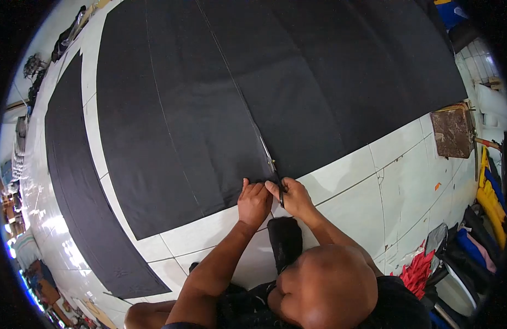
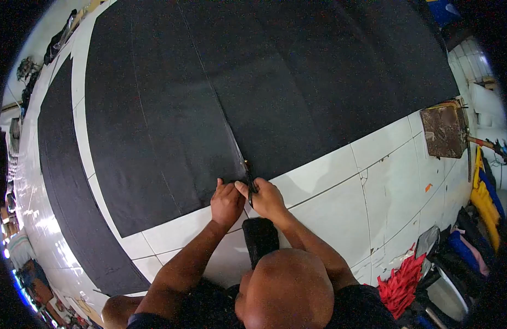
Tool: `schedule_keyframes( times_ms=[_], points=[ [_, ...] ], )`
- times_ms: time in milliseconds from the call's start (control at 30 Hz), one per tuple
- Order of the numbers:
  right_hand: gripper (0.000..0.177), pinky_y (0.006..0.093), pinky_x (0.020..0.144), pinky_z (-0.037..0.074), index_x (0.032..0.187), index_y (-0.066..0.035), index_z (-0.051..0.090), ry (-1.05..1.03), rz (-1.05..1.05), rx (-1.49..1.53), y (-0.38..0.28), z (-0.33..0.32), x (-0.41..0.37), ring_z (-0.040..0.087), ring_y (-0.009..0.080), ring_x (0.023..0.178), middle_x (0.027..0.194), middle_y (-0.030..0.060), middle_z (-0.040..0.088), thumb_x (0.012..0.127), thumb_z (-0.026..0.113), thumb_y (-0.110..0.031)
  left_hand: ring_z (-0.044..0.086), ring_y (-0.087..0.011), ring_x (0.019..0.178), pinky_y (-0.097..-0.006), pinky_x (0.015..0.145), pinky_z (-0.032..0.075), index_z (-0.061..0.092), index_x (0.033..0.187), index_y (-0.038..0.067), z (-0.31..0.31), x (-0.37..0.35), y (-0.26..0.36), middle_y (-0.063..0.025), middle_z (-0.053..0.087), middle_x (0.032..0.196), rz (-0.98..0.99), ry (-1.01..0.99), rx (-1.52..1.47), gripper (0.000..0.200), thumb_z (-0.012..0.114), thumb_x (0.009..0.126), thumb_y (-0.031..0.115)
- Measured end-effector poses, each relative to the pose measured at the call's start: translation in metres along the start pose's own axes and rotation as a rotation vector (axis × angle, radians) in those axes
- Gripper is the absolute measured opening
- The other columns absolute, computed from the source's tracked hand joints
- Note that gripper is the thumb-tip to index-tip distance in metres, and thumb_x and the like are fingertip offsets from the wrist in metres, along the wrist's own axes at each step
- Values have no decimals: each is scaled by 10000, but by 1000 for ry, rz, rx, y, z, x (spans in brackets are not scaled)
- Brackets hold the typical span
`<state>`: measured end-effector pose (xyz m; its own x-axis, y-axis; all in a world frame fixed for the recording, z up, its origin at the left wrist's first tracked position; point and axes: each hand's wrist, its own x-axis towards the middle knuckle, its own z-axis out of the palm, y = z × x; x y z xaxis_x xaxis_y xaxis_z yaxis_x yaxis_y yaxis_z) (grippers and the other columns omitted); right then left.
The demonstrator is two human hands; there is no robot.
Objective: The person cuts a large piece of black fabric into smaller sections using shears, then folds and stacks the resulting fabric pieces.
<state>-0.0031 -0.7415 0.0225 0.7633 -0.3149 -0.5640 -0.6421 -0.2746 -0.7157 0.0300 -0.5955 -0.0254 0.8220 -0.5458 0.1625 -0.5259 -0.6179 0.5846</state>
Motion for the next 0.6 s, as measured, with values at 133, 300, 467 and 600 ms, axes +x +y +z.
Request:
schedule_keyframes(
  times_ms=[133,300,467,600],
  points=[
    [605,375,570,439,704,-24,560,-21,19,-37,1,5,4,538,202,616,637,91,561,877,677,-592,651,-268,851,-530,1054,448,673,862,60,-3,3,1,-67,632,820,32,-14,13,85,698,783,80],
    [646,376,594,467,741,-9,601,-43,10,-7,6,1,7,590,220,646,679,113,611,869,658,-639,631,-326,990,-556,1073,429,641,1109,64,-5,-2,-2,-127,623,1074,58,-140,42,354,738,782,156],
    [632,366,586,482,752,-8,622,-130,39,73,15,1,16,614,216,642,667,102,622,875,660,-627,567,-337,1111,-573,1126,359,551,1293,104,-12,-6,-7,-148,527,1237,165,-287,138,523,718,836,294],
    [471,266,469,421,702,-75,535,-206,81,177,-6,-12,11,524,99,505,583,16,540,929,691,-457,509,-349,1180,-610,1160,268,554,1303,102,-12,-6,-1,-173,490,1268,159,-401,229,523,694,863,347]
  ],
)
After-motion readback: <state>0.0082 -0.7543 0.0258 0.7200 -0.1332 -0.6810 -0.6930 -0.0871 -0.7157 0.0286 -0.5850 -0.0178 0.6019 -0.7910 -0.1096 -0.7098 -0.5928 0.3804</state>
